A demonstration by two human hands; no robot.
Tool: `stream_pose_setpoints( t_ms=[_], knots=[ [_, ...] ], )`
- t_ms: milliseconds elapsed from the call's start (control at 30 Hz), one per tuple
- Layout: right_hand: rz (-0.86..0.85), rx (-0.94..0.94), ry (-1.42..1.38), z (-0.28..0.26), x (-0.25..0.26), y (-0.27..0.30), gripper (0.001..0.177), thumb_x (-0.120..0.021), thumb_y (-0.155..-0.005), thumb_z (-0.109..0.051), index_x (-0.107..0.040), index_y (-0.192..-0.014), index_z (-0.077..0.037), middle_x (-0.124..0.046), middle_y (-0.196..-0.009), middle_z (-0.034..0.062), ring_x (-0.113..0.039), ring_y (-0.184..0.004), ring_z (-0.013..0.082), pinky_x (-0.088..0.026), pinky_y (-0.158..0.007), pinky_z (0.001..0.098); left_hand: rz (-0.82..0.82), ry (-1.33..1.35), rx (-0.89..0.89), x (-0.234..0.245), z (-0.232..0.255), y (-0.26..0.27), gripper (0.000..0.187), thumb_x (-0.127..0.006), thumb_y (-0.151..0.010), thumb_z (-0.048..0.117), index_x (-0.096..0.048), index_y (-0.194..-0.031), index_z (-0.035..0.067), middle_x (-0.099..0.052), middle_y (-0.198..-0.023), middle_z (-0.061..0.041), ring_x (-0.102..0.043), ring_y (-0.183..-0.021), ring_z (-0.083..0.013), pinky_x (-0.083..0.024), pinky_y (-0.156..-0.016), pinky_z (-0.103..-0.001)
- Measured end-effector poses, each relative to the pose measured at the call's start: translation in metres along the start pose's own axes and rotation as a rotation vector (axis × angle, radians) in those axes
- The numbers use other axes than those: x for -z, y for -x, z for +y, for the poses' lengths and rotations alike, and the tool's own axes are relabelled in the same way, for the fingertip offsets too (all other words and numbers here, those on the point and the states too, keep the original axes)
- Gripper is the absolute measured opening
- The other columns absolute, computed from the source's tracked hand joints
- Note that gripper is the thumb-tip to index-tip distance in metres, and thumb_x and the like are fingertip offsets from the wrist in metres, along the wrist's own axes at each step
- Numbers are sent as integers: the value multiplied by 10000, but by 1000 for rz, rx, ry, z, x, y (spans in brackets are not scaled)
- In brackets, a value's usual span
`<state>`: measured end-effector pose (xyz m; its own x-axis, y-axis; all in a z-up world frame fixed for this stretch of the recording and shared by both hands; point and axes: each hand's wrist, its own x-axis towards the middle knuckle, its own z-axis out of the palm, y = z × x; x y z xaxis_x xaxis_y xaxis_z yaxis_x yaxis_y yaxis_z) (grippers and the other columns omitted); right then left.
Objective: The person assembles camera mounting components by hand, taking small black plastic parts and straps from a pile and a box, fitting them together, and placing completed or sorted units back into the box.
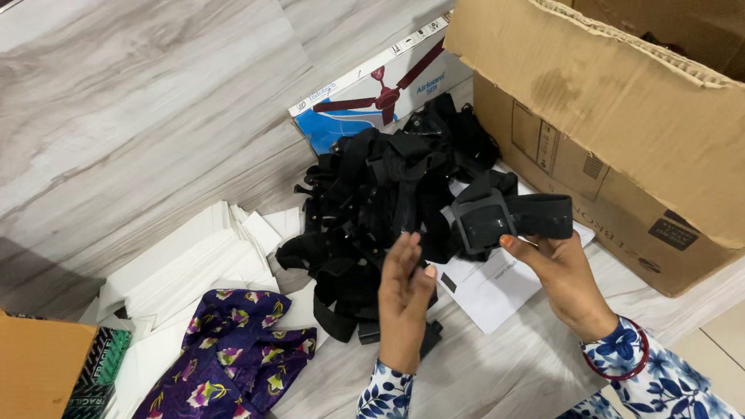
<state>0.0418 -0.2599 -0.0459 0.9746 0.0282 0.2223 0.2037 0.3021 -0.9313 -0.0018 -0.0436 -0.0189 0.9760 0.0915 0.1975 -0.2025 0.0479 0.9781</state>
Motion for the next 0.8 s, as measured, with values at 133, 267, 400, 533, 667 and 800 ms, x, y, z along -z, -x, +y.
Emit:
stream_pose_setpoints(
  t_ms=[133, 267, 400, 533, 667, 800],
  knots=[
    [-137, -108, 67, -3, -12, 9, 348, -780, -880, -70, -693, -1212, -12, -709, -1040, 33, -611, -953, 131, -519, -866, 312, -107, 87, 385, -11, -14, 4, 669, -588, -968, 393, -372, -1543, 129, -470, -1541, -74, -425, -1455, -223, -333, -1194, -390],
    [-354, 61, 310, -13, -21, 1, 463, -800, -846, -117, -630, -1268, -29, -719, -1071, 22, -651, -960, 112, -546, -867, 284, -66, 49, 342, -15, -31, 1, 612, -616, -957, 446, -554, -1426, 58, -640, -1318, -73, -581, -1277, -196, -433, -1090, -339],
    [-383, 2, 404, -19, -31, -31, 553, -827, -807, -152, -598, -1299, -48, -707, -1022, 18, -668, -878, 97, -570, -800, 276, 36, 23, 162, -16, -45, -19, 563, -634, -949, 416, -567, -1387, 69, -685, -1194, -62, -653, -1114, -180, -511, -967, -307],
    [-399, -4, 261, -1, -41, -70, 590, -795, -844, -144, -568, -1381, -59, -565, -966, 24, -591, -807, 93, -563, -730, 294, 216, 51, -34, -18, -49, -41, 437, -601, -1039, 351, -656, -1283, -8, -687, -1127, -73, -643, -1028, -155, -516, -896, -273],
    [-443, 58, 218, 9, -56, -98, 458, -737, -944, -106, -473, -1302, 4, -527, -1141, 60, -522, -870, 104, -503, -835, 284, 238, 218, -57, -2, -34, -59, 427, -646, -941, 216, -565, -1328, 55, -701, -1157, -13, -659, -1056, -98, -510, -914, -239],
    [-428, -41, 2, 15, -73, -125, 518, -659, -944, -95, -489, -1430, -40, -646, -1284, 45, -609, -1116, 78, -496, -963, 248, 282, 214, -30, 18, -31, -83, 338, -684, -965, 150, -626, -1240, -37, -700, -1061, -85, -660, -978, -148, -522, -879, -277]
  ],
)
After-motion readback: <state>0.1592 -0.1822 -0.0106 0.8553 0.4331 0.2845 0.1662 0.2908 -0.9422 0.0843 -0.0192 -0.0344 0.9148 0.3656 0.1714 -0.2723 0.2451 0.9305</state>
